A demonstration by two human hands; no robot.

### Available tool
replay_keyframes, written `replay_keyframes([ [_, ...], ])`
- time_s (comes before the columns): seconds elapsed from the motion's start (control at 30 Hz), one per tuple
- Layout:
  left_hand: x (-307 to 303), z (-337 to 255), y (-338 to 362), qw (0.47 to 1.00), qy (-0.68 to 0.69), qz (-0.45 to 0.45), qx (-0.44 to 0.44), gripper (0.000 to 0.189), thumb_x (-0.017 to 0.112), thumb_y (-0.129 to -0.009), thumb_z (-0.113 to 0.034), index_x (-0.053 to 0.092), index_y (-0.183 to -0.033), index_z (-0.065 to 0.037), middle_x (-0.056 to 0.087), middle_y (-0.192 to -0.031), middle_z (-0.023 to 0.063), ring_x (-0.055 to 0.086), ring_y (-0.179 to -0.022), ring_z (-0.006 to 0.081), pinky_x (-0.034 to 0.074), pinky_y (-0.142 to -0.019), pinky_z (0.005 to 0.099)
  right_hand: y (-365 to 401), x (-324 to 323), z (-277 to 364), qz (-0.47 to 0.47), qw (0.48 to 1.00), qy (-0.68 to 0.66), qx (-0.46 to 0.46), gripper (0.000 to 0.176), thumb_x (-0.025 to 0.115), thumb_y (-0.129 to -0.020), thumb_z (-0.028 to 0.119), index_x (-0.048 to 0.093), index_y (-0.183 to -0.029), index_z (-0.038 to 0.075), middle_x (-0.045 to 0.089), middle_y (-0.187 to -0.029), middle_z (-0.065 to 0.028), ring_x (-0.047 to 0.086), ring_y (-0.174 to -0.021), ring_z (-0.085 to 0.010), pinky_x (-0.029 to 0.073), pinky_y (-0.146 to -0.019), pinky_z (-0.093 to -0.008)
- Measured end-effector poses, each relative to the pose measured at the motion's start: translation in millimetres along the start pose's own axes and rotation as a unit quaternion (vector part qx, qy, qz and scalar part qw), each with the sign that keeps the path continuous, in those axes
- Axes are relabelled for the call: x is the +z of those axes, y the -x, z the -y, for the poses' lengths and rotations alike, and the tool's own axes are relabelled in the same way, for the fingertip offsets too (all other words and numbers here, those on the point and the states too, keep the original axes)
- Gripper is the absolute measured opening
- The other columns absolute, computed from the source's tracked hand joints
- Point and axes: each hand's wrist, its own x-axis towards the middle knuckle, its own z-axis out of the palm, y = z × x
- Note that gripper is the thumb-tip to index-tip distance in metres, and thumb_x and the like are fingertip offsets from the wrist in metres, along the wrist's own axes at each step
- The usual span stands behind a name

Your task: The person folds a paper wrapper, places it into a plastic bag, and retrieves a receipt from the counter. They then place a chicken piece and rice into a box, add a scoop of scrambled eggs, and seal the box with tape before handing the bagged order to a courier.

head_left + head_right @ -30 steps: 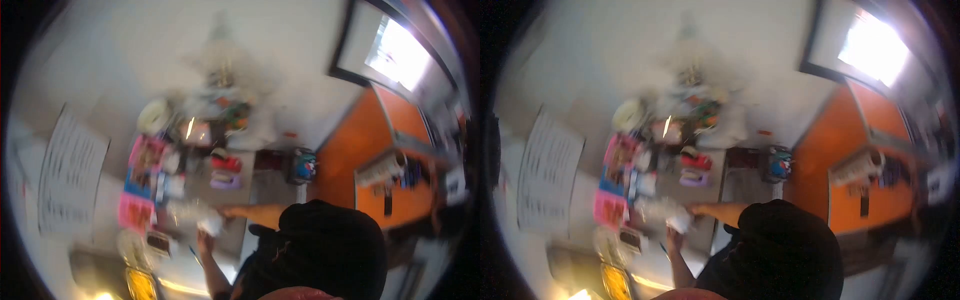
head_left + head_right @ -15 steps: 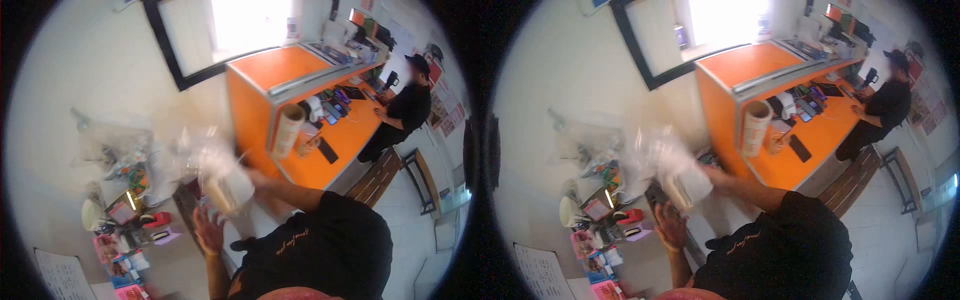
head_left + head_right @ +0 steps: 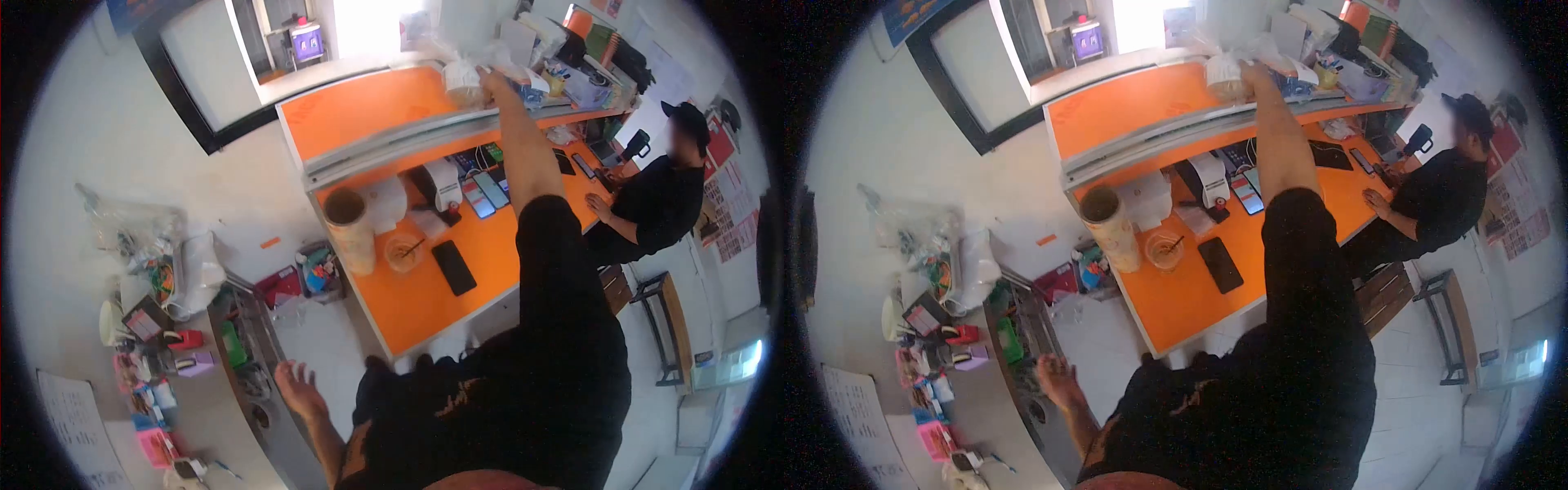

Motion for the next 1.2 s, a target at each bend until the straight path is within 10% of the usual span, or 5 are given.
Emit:
replay_keyframes([
  [0.2,30,-46,6,0.979,-0.151,-0.036,0.134,0.025,0.045,-0.101,-0.027,0.051,-0.116,-0.008,0.056,-0.106,0.0049,0.054,-0.096,0.0172,0.043,-0.083,0.0320,-133,-13,-65,-0.056,0.963,0.232,-0.121,0.057,0.050,-0.093,0.048,0.052,-0.135,0.008,0.055,-0.131,-0.0240,0.047,-0.127,-0.0411,0.035,-0.106,-0.0427],
  [0.43,127,-5,21,0.892,-0.338,0.117,0.275,0.024,0.048,-0.099,-0.023,0.055,-0.104,0.000,0.061,-0.089,0.0118,0.059,-0.082,0.0193,0.045,-0.075,0.0308,88,-94,-183,-0.166,0.943,0.079,-0.279,0.020,0.050,-0.095,0.017,0.059,-0.098,0.000,0.063,-0.083,-0.0164,0.061,-0.073,-0.0278,0.047,-0.070,-0.0427],
  [0.6,256,79,42,0.919,-0.246,0.308,0.028,0.021,0.056,-0.096,-0.014,0.059,-0.104,0.006,0.065,-0.086,0.0137,0.066,-0.075,0.0196,0.053,-0.078,0.0302,43,-74,-452,0.002,0.875,0.468,-0.124,0.046,0.052,-0.090,0.044,0.051,-0.133,0.026,0.033,-0.149,-0.0136,0.019,-0.139,-0.0465,0.020,-0.104,-0.0716],
  [0.87,440,240,-48,0.893,-0.390,0.216,0.069,0.038,0.067,-0.090,-0.020,0.055,-0.119,0.003,0.061,-0.113,0.0141,0.057,-0.109,0.0231,0.045,-0.094,0.0334,33,-56,-443,0.067,0.865,0.468,-0.169,0.045,0.051,-0.090,0.050,0.052,-0.133,0.038,0.017,-0.157,-0.0104,0.000,-0.145,-0.0458,0.005,-0.106,-0.0756],
  [1.2,559,237,-141,0.930,-0.249,0.252,0.103,0.048,0.076,-0.080,-0.014,0.057,-0.121,0.001,0.063,-0.118,0.0127,0.060,-0.106,0.0242,0.048,-0.093,0.0375,50,58,-301,0.398,0.881,-0.182,-0.178,0.034,0.081,-0.074,0.028,0.064,-0.094,0.006,0.063,-0.098,-0.0098,0.058,-0.101,-0.0242,0.045,-0.087,-0.0371],
])
